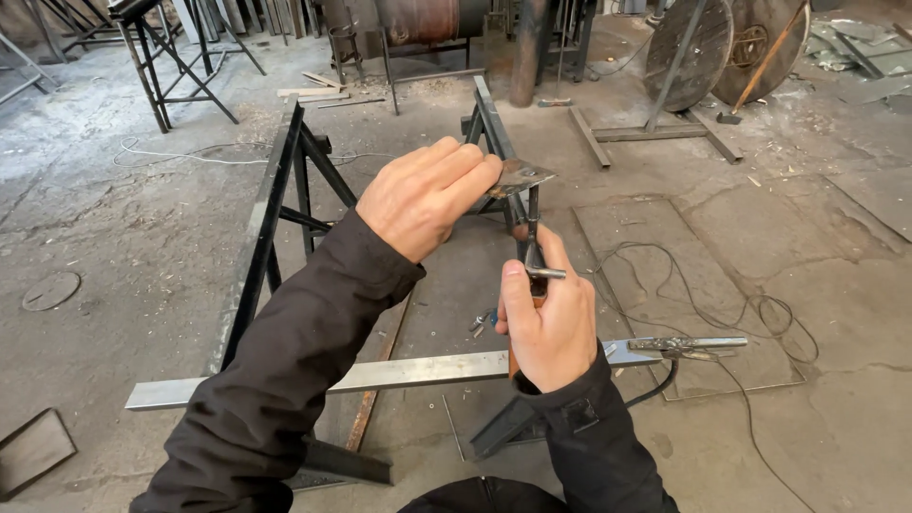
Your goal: The person grinds a small metal piece on a bench grinder, carries it to a workbench and marks a flat metal bar with a pencil against a paper template. They then hold the piece against the bar, heat it with a gas torch, and hammer it in place using a wooden block and a hammer.
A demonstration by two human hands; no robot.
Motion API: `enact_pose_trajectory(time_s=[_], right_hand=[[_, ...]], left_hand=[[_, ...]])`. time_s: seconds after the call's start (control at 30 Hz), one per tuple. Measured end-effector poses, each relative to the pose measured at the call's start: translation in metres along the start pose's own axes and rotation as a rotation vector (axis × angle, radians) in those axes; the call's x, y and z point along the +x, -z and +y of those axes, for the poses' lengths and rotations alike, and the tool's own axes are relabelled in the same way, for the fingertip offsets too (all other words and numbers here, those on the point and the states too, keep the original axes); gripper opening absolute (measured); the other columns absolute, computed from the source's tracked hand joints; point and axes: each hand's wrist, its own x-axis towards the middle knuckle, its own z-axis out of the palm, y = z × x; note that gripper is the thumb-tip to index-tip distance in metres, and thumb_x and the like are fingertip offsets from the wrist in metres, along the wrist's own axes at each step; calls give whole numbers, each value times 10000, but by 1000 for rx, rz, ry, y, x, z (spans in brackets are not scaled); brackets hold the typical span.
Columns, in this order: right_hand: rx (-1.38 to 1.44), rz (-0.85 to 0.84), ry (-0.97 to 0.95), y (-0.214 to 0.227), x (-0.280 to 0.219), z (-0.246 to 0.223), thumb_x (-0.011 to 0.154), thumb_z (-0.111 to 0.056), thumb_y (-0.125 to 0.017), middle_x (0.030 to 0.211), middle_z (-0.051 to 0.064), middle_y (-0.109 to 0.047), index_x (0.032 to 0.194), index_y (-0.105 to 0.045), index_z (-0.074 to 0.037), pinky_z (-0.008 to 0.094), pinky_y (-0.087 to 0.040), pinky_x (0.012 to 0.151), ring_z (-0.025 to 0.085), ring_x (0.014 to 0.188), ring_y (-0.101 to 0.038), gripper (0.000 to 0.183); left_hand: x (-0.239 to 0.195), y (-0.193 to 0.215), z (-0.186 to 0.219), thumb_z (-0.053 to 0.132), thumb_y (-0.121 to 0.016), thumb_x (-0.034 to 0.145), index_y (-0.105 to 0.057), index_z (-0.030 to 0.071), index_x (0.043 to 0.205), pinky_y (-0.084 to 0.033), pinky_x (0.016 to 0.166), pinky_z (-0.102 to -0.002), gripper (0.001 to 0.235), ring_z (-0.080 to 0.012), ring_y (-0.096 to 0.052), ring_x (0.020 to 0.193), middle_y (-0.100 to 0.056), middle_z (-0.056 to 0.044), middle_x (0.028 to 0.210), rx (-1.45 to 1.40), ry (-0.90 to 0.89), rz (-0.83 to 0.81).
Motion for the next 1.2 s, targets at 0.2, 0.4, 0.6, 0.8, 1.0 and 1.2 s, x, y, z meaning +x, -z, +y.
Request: enact_pose_trajectory(time_s=[0.2,0.4,0.6,0.8,1.0,1.2], right_hand=[[-8,-24,24,2,-2,-2,1063,-298,-505,515,37,-686,1340,-651,-5,345,-649,550,197,473,-767,429],[-23,-51,23,3,-5,-4,1059,-317,-510,514,31,-691,1344,-648,-5,352,-647,566,197,479,-773,445],[12,-52,-4,-2,-12,0,1056,-383,-528,518,24,-707,1340,-657,-6,345,-655,576,181,480,-779,489],[269,-137,-50,-18,-23,35,1052,-348,-578,554,56,-695,1365,-550,-15,311,-632,599,203,491,-773,458],[350,-155,-42,-27,-56,79,1108,-387,-553,604,87,-724,1335,-488,-4,361,-649,605,250,555,-819,450],[360,-90,-161,-53,-133,174,1088,-243,-563,624,92,-724,1265,-454,-29,370,-645,556,247,492,-780,298]], left_hand=[[-2,6,-1,91,-533,1212,-696,73,1185,-580,769,-314,166,-252,-596,833,-513,-36,913,-23,-11,-10],[-6,14,-4,103,-531,1217,-693,82,1194,-591,791,-329,166,-254,-609,852,-521,-39,908,-44,-27,-59],[-15,12,0,101,-527,1212,-704,94,1223,-591,789,-319,177,-240,-617,859,-539,-33,924,-19,-16,-65],[-33,-1,11,127,-444,1230,-702,107,1292,-578,781,-328,267,-233,-583,838,-511,-18,940,-69,28,-69],[-79,-35,45,186,-430,1223,-724,132,1361,-584,768,-365,328,-246,-636,907,-600,-24,1003,-230,177,-82],[-167,-91,120,283,-426,1230,-698,116,1464,-621,849,-382,397,-276,-705,1040,-730,-31,1227,-506,367,-195]])
